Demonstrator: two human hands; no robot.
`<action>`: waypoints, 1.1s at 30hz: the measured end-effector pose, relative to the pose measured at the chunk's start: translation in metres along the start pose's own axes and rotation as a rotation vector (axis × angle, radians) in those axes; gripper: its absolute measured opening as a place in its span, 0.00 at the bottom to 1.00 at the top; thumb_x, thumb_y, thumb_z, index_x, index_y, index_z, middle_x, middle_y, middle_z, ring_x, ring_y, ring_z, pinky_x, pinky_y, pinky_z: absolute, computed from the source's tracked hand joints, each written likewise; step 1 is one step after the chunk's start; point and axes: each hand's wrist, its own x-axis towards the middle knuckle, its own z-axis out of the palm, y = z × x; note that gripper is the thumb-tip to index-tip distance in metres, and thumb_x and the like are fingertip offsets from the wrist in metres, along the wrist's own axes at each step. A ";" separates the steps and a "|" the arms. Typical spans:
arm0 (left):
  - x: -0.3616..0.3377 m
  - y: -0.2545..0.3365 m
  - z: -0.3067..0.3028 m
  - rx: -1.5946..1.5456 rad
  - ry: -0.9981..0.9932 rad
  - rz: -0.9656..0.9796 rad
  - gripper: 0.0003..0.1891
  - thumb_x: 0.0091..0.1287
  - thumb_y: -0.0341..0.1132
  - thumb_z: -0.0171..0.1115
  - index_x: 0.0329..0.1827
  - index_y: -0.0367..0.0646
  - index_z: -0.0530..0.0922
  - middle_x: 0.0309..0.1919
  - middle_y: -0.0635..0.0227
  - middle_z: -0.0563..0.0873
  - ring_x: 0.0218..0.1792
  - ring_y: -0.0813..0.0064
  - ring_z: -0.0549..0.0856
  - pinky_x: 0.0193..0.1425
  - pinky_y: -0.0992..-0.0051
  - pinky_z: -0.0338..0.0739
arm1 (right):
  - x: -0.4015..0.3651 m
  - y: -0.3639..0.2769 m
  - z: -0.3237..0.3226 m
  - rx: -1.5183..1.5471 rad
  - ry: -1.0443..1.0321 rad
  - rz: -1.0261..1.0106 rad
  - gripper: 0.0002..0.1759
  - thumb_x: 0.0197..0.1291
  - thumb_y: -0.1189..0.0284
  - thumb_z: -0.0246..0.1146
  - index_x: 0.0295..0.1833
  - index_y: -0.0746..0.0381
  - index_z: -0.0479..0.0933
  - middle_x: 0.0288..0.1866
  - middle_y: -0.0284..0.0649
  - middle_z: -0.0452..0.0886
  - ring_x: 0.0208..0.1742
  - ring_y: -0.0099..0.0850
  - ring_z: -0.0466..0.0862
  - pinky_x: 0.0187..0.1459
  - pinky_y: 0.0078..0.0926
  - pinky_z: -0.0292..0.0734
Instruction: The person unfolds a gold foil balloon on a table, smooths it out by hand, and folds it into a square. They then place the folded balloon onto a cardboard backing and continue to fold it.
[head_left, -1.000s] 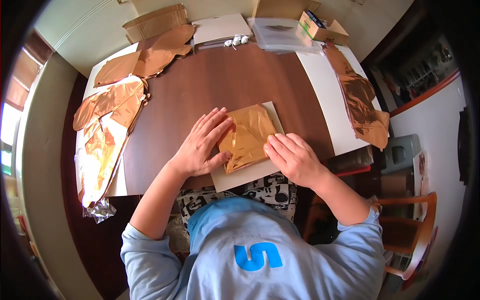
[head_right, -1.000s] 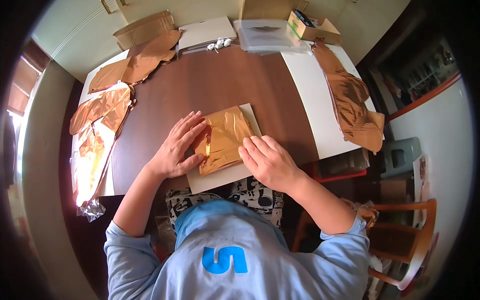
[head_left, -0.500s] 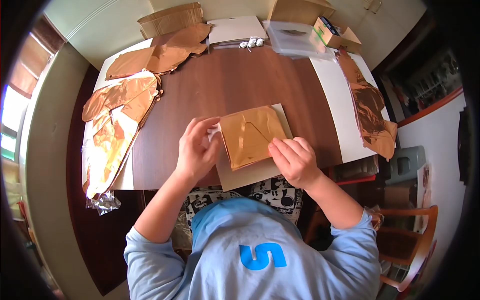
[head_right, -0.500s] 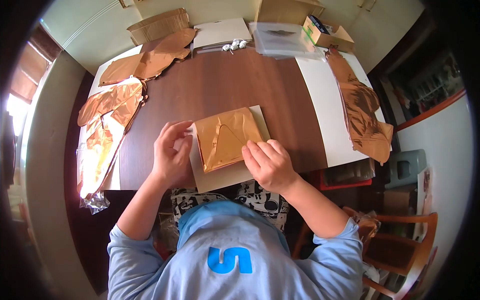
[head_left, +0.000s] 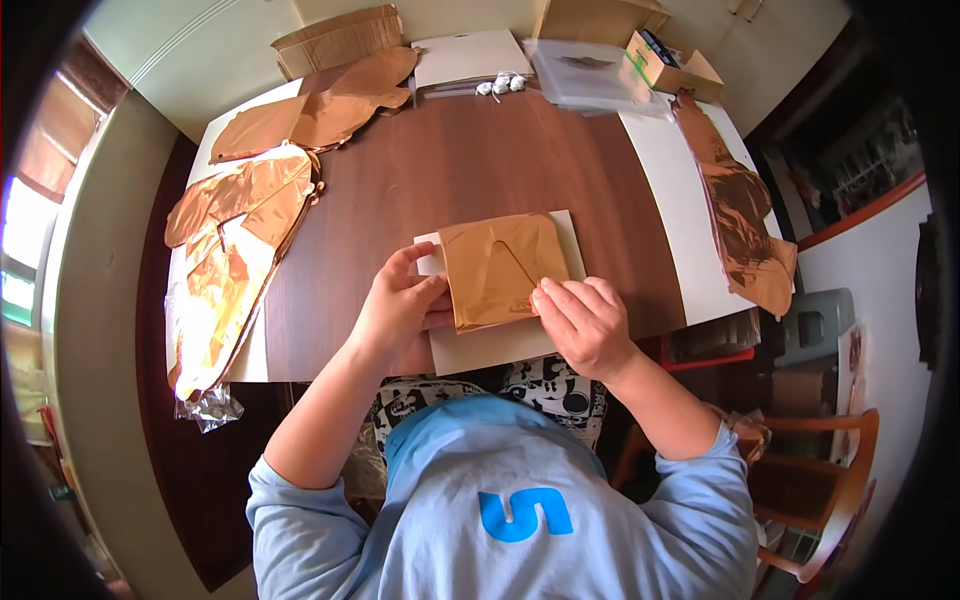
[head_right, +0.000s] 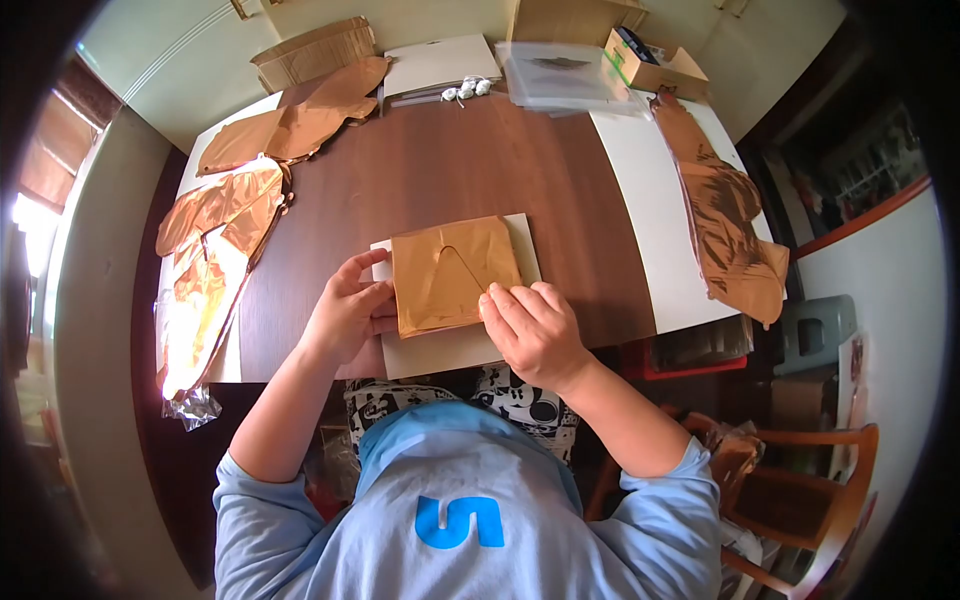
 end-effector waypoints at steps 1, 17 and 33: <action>0.001 0.001 0.000 0.003 0.002 -0.003 0.26 0.76 0.28 0.55 0.73 0.34 0.57 0.51 0.50 0.85 0.48 0.63 0.90 0.52 0.67 0.87 | 0.000 0.000 0.000 -0.001 0.005 -0.004 0.08 0.60 0.74 0.67 0.43 0.66 0.83 0.43 0.43 0.86 0.40 0.33 0.83 0.45 0.33 0.77; 0.010 -0.001 0.003 0.117 0.098 -0.008 0.30 0.67 0.21 0.64 0.71 0.32 0.62 0.45 0.57 0.85 0.43 0.69 0.89 0.47 0.71 0.89 | -0.006 0.001 0.001 0.009 -0.102 -0.053 0.12 0.59 0.74 0.62 0.46 0.69 0.82 0.45 0.48 0.85 0.42 0.36 0.83 0.48 0.35 0.78; 0.011 -0.003 0.007 0.287 0.138 0.055 0.31 0.65 0.17 0.57 0.72 0.33 0.61 0.45 0.56 0.83 0.42 0.69 0.88 0.46 0.71 0.89 | 0.024 0.004 -0.020 0.278 -0.268 0.259 0.17 0.55 0.65 0.68 0.45 0.66 0.80 0.45 0.46 0.82 0.48 0.42 0.81 0.56 0.41 0.73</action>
